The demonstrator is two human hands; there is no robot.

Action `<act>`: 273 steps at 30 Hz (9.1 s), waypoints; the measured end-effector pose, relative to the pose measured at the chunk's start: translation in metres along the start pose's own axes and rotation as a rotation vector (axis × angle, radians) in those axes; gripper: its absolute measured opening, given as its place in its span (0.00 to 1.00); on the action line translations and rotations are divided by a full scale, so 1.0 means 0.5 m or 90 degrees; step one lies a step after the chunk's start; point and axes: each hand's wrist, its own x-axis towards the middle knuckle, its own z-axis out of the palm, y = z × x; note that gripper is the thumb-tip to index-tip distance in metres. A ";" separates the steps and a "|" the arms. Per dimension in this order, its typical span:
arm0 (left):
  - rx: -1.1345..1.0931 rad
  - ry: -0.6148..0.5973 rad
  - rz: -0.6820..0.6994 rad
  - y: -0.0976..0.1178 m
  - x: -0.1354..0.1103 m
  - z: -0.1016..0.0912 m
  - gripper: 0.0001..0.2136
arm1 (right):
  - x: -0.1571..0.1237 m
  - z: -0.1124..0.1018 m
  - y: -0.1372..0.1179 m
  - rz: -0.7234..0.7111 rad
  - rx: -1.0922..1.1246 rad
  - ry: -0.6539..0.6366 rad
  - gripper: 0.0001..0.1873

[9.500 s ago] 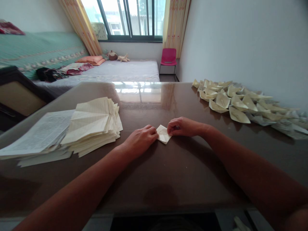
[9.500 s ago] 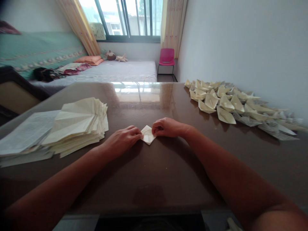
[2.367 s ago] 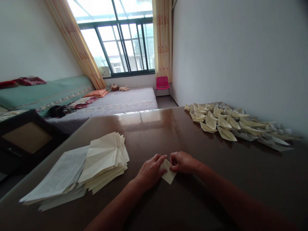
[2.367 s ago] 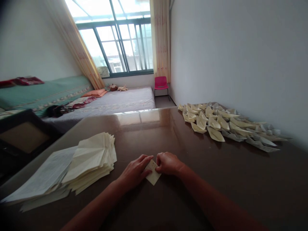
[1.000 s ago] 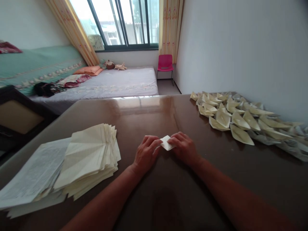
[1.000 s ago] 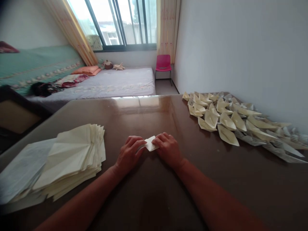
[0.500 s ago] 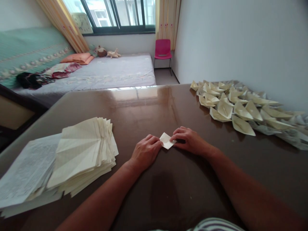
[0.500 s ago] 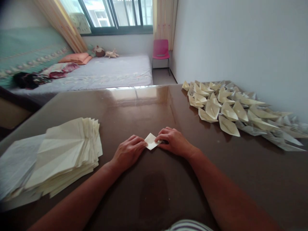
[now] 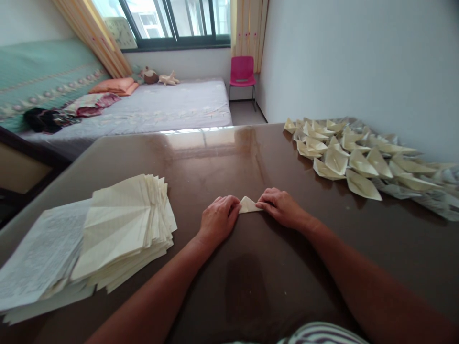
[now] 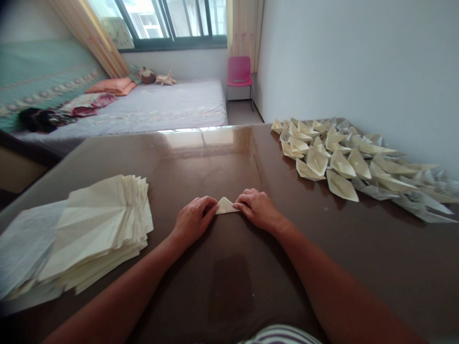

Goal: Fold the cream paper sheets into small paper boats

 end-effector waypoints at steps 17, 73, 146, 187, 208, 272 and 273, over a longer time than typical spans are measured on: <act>0.105 0.005 0.020 0.016 0.000 0.002 0.12 | 0.005 0.020 -0.029 0.051 -0.282 0.066 0.18; 0.344 -0.027 0.187 0.033 -0.051 -0.019 0.11 | -0.035 -0.026 -0.064 -0.077 -0.278 -0.022 0.12; -0.232 0.180 0.176 0.041 -0.045 -0.017 0.12 | -0.044 0.014 -0.101 -0.114 -0.017 0.019 0.26; -0.142 0.032 0.056 0.011 -0.019 0.019 0.10 | -0.025 0.042 -0.084 -0.014 -0.037 0.074 0.10; -0.497 0.038 -0.076 0.020 -0.030 0.036 0.08 | -0.021 0.054 -0.091 0.043 0.331 0.074 0.13; -0.452 0.013 -0.030 -0.004 -0.009 0.021 0.14 | -0.011 0.043 -0.054 0.052 0.488 0.096 0.16; -0.399 0.026 -0.025 -0.004 -0.009 0.022 0.14 | -0.011 0.044 -0.051 0.048 0.423 0.117 0.15</act>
